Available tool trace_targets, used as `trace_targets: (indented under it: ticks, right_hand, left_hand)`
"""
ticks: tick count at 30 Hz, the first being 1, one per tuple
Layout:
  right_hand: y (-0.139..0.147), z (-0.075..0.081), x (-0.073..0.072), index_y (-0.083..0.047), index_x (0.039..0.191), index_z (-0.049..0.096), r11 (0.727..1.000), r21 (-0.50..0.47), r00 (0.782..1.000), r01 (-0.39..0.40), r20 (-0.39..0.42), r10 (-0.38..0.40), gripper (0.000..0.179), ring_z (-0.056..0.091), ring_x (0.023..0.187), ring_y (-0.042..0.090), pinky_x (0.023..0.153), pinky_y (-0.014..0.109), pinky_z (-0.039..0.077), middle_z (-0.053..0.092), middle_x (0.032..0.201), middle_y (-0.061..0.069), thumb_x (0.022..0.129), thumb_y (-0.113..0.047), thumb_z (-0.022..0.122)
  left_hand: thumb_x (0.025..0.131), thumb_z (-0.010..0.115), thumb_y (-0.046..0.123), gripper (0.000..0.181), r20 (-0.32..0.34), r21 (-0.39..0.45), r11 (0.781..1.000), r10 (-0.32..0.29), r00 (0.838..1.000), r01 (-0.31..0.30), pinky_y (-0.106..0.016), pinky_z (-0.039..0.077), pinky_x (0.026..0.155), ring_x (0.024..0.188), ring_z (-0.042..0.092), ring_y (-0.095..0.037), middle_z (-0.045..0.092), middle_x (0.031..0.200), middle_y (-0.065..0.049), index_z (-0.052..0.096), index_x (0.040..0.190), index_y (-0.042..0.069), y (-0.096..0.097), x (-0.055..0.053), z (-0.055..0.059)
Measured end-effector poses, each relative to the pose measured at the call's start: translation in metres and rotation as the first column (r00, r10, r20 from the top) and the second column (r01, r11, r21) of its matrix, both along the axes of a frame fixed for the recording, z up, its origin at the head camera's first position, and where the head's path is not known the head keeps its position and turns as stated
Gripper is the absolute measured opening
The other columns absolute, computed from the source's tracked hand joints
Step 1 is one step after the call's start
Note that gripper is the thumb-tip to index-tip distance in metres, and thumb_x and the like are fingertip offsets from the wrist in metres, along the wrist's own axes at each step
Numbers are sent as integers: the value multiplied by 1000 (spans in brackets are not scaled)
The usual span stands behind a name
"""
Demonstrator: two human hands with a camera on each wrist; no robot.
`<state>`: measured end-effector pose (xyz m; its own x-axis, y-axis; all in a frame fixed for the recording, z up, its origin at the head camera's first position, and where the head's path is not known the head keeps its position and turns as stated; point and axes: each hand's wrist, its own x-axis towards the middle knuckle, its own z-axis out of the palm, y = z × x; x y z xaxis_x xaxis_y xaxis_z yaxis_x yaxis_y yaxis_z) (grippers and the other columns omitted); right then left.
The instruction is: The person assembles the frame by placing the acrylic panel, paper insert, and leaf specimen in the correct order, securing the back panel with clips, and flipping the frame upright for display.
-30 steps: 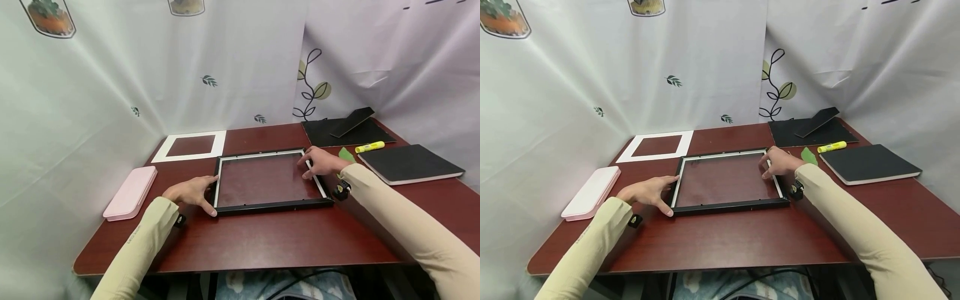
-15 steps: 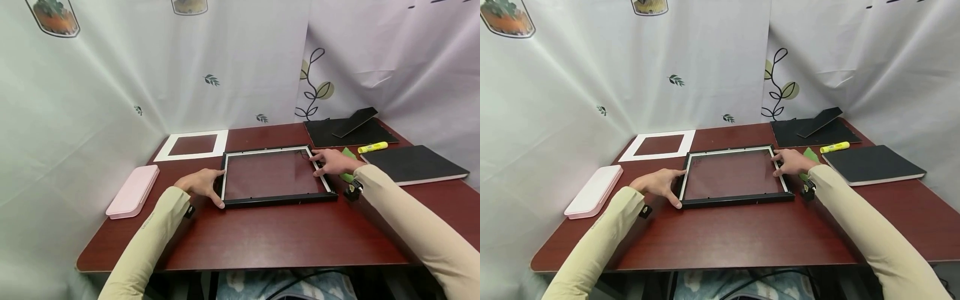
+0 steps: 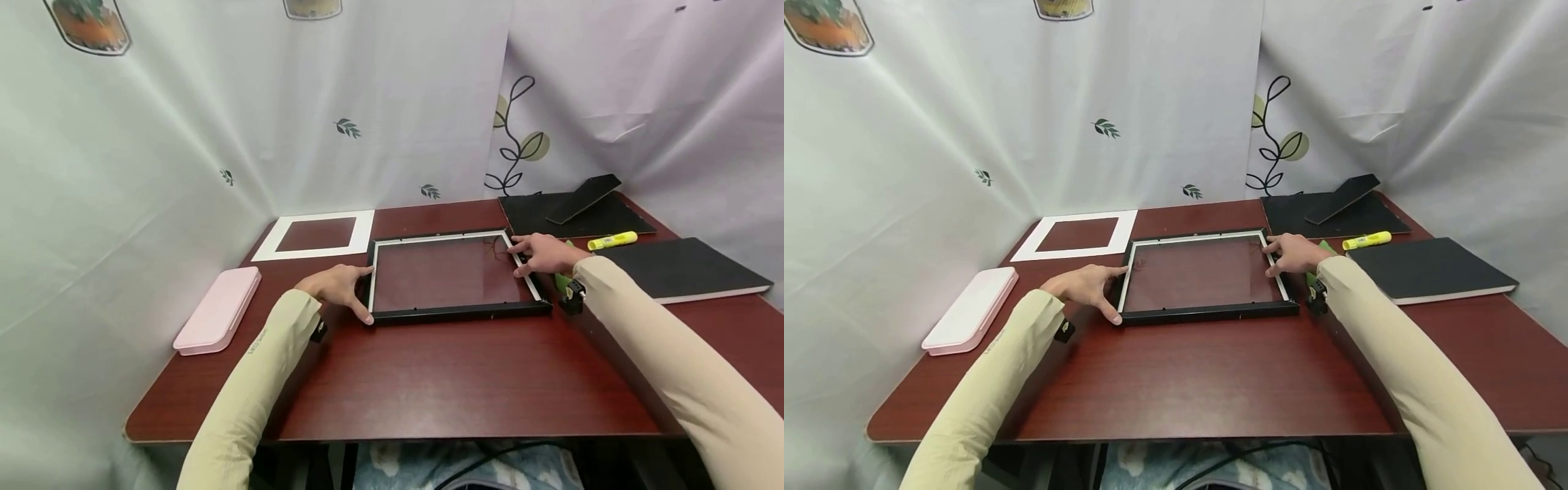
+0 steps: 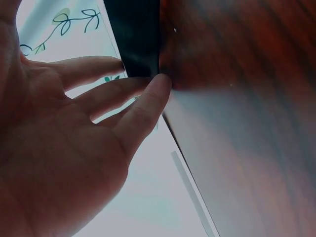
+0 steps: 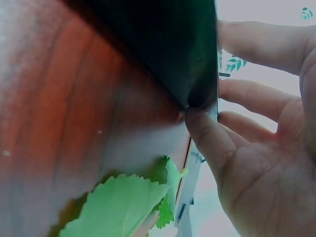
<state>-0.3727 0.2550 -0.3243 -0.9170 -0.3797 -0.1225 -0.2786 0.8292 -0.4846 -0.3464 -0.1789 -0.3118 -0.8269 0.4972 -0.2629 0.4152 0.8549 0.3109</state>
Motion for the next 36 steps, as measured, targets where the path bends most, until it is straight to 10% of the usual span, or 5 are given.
trace_targets:
  ticks: [16,26,36]
  right_hand:
    - [6,-2,-10,1,145,50,1000,-1,1000,6,-25,-6,68,38,143,48,114,64,33,22,164,25,87,-24,77]
    - [26,-14,-12,2,158,21,957,-289,982,-12,176,66,93,18,151,49,119,60,26,13,165,30,86,-16,77]
    - [39,-5,-12,6,159,8,934,-352,934,-63,308,179,104,15,152,48,116,52,27,10,165,30,84,-8,79]
  left_hand:
    - [68,93,39,117,46,37,998,44,998,-45,-47,35,119,149,37,-30,36,161,-18,25,160,11,-2,-9,2]
    - [79,87,28,101,100,172,985,0,995,-17,-50,35,119,149,37,-36,37,159,-22,28,159,8,-17,-16,-4]
    - [81,84,25,96,94,191,982,-7,996,-11,-52,32,120,148,37,-39,39,158,-24,30,157,4,-22,-35,-6]
